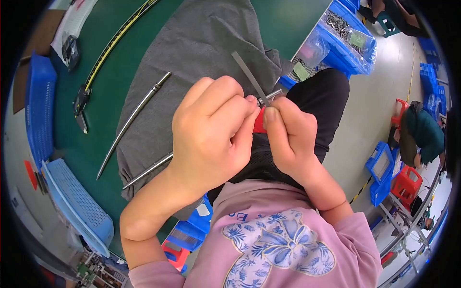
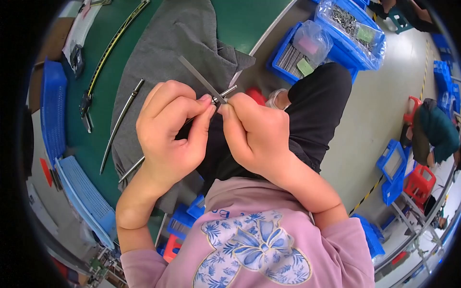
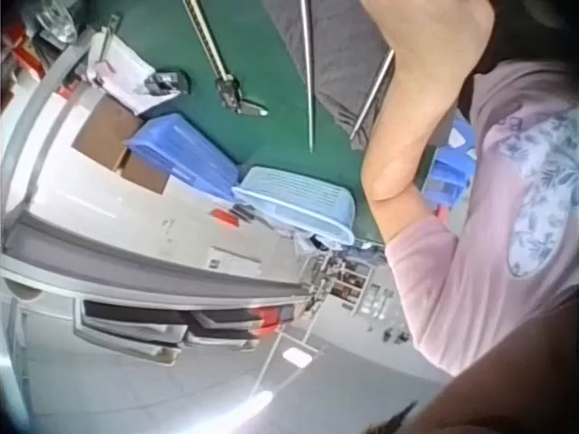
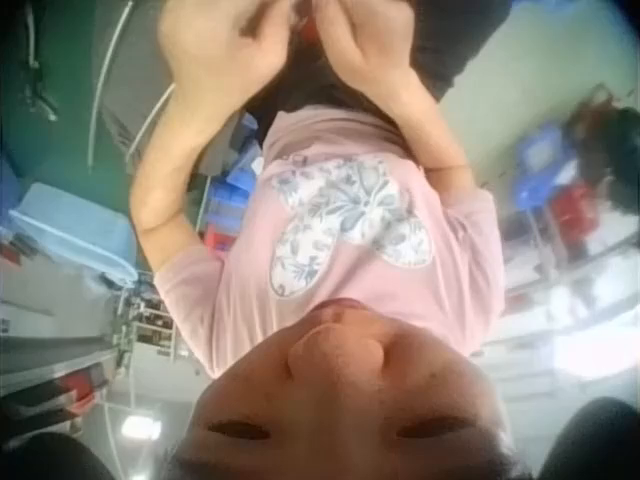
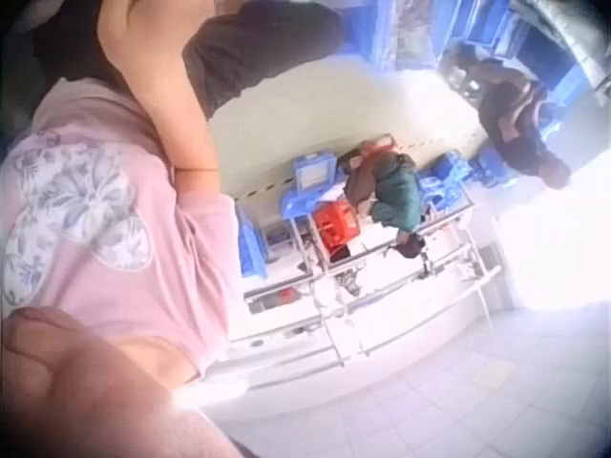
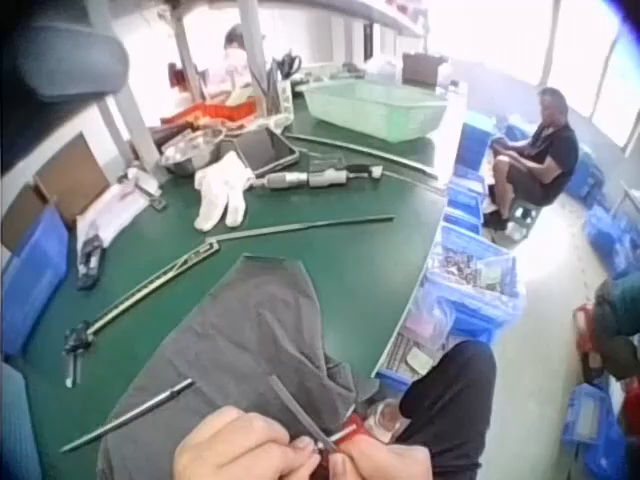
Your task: Using a metal file to smooth a component on a metal rod and then measuring the dimensions with a micrometer.
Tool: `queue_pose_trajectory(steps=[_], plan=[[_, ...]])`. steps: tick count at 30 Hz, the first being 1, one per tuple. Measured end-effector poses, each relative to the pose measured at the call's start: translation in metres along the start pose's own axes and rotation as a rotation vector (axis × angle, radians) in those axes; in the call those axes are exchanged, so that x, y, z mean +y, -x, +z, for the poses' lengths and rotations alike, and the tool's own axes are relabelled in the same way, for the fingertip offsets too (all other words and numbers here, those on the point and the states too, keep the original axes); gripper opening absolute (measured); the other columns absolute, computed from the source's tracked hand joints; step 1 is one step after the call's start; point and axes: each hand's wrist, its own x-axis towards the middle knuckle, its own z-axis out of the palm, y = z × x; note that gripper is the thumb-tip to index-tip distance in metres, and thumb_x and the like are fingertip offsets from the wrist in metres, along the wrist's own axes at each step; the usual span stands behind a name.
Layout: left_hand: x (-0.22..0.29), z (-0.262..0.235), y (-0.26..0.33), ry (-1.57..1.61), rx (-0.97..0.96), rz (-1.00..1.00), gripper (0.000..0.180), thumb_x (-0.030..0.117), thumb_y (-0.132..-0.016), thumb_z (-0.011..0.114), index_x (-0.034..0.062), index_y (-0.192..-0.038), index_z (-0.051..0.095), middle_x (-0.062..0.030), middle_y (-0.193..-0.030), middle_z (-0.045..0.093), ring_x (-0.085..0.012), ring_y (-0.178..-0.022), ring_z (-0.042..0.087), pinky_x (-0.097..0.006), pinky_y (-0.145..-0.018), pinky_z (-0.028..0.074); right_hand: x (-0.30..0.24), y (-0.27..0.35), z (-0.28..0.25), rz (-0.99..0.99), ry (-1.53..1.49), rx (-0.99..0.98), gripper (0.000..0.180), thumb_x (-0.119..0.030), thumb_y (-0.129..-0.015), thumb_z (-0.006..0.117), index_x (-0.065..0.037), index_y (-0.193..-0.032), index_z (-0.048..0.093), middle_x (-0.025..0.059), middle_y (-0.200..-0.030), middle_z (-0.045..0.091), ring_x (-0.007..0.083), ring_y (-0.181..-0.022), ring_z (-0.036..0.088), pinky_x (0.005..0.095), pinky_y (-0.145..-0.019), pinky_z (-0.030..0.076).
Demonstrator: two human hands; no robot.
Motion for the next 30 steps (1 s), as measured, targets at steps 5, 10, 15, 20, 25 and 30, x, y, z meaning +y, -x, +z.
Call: queue_pose_trajectory(steps=[5,10,15,20,25,30], plan=[[0.008,-0.002,0.003,0.028,-0.023,-0.035,0.014,-0.006,-0.066,0.067,0.0018,-0.069,0.056,-0.0068,-0.070,0.050,-0.0243,-0.060,0.047,-0.034,-0.051,0.038,0.003,0.024,-0.005,0.036,0.007,-0.003,0.011,-0.003,-0.083,0.058,-0.004,-0.073,0.054,0.0110,-0.053,0.047,0.0270,-0.044,0.050,0.0349,-0.043,0.036],[0.005,-0.001,0.001,0.007,-0.003,-0.017,0.016,-0.009,-0.065,0.069,0.0012,-0.069,0.057,-0.0068,-0.070,0.052,-0.0219,-0.059,0.048,-0.032,-0.050,0.038,0.003,0.009,0.002,-0.025,-0.007,0.026,0.009,-0.003,-0.083,0.057,-0.003,-0.074,0.054,0.0116,-0.054,0.046,0.0274,-0.044,0.050,0.0347,-0.043,0.036],[0.001,0.000,0.000,0.000,0.011,0.003,0.015,-0.007,-0.066,0.068,0.0018,-0.068,0.056,-0.0064,-0.070,0.051,-0.0236,-0.059,0.047,-0.034,-0.050,0.038,0.018,0.030,-0.011,-0.001,-0.204,0.096,0.010,-0.003,-0.085,0.053,0.000,-0.075,0.054,0.0072,-0.056,0.050,0.0206,-0.043,0.050,0.0294,-0.044,0.038],[0.002,0.000,0.000,-0.014,0.015,0.001,0.017,-0.008,-0.065,0.069,0.0016,-0.068,0.056,-0.0067,-0.069,0.050,-0.0236,-0.058,0.046,-0.034,-0.050,0.037,0.017,0.025,-0.012,0.008,-0.225,0.022,0.013,-0.002,-0.088,0.050,0.000,-0.076,0.054,0.0067,-0.056,0.051,0.0181,-0.044,0.050,0.0282,-0.045,0.039],[0.000,0.000,0.001,-0.014,0.008,0.004,0.017,-0.008,-0.064,0.069,0.0016,-0.069,0.056,-0.0068,-0.069,0.050,-0.0238,-0.059,0.046,-0.034,-0.050,0.037,0.013,0.017,-0.007,-0.034,-0.228,0.009,0.012,-0.003,-0.087,0.053,0.000,-0.075,0.054,0.0075,-0.055,0.049,0.0200,-0.044,0.050,0.0299,-0.044,0.039],[0.000,-0.001,0.000,-0.006,0.013,0.002,0.017,-0.008,-0.064,0.069,0.0016,-0.069,0.056,-0.0069,-0.069,0.050,-0.0240,-0.059,0.046,-0.034,-0.050,0.037,0.013,0.018,-0.009,-0.063,-0.065,-0.073,0.015,-0.002,-0.089,0.046,0.003,-0.076,0.052,0.0074,-0.059,0.053,0.0166,-0.046,0.050,0.0268,-0.047,0.039]])
